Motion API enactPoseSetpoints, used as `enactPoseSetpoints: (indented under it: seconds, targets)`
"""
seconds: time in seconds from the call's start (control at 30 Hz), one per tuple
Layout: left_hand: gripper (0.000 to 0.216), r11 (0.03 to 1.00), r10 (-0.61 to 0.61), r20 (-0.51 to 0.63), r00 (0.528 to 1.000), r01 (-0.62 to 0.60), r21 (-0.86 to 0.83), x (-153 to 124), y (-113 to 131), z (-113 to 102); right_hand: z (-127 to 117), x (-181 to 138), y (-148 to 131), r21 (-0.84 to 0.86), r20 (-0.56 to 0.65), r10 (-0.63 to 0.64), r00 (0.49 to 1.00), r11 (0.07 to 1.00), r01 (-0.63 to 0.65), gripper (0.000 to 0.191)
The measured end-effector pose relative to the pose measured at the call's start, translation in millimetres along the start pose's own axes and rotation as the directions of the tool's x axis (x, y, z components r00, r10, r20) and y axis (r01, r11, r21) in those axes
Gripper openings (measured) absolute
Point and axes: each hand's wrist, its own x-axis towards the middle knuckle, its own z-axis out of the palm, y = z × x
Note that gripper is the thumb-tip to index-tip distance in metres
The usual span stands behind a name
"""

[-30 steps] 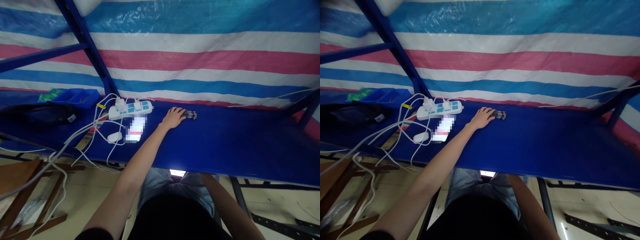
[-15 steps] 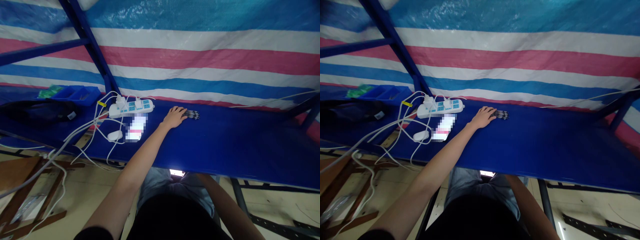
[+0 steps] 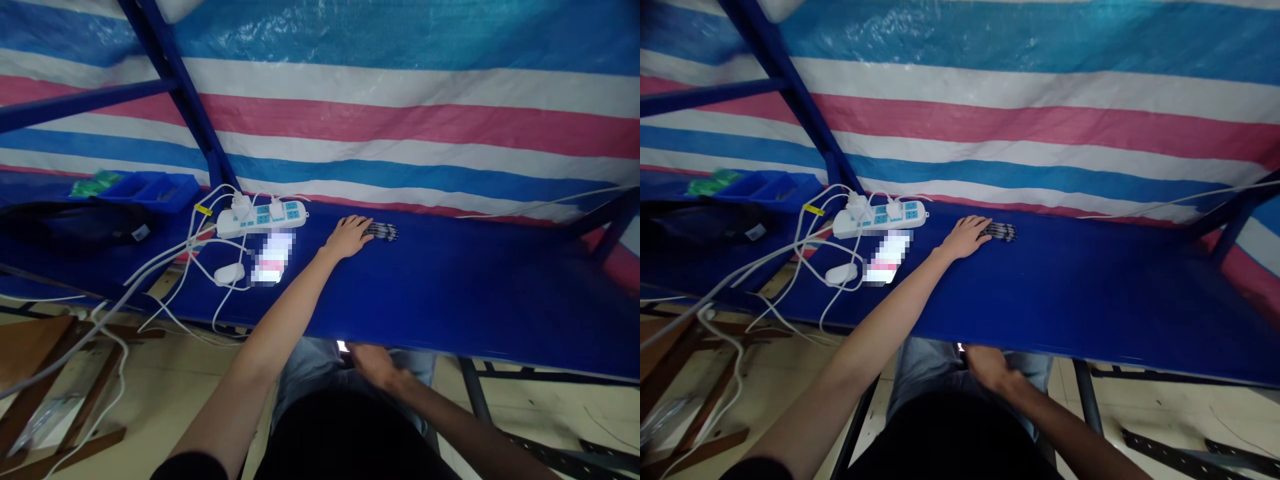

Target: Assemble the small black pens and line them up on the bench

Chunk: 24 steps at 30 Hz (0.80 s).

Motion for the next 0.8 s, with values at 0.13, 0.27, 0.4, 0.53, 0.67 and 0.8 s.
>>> enactPoseSetpoints:
  seconds: [0.13,0.27,0.4,0.53,0.67,0.8]
  targets:
    - [0.057,1.000,0.013,-0.009,1.000,-0.013,0.014,-1,1,-2,-10,-32,-58,-0.030,0.216,-0.353,0.910,0.930,0.367,0.010]
    - [0.060,0.999,0.030,-0.028,0.999,-0.030,-0.024,-1,-3,-4,-89,-50,-89,0.335,0.156,-0.622,0.767,0.764,0.552,0.006]
    - [0.063,0.996,0.039,-0.084,0.996,-0.046,-0.081,-2,-6,-11,-180,-6,-37,0.097,-0.424,-0.264,0.866,0.938,0.333,0.015]
    - [0.039,0.995,0.053,-0.156,0.986,-0.065,-0.073,-7,-8,-19,-221,60,56,-0.163,-0.748,-0.090,0.657,0.985,-0.051,0.021]
    - [0.019,0.996,0.068,-0.176,0.982,-0.076,-0.044,-13,-12,-21,-216,91,108,-0.325,-0.708,-0.169,0.686,0.940,-0.103,0.021]
    - [0.013,0.996,0.073,-0.178,0.981,-0.081,-0.034,-16,-11,-21,-203,95,113,-0.395,-0.687,-0.203,0.698,0.910,-0.123,0.022]
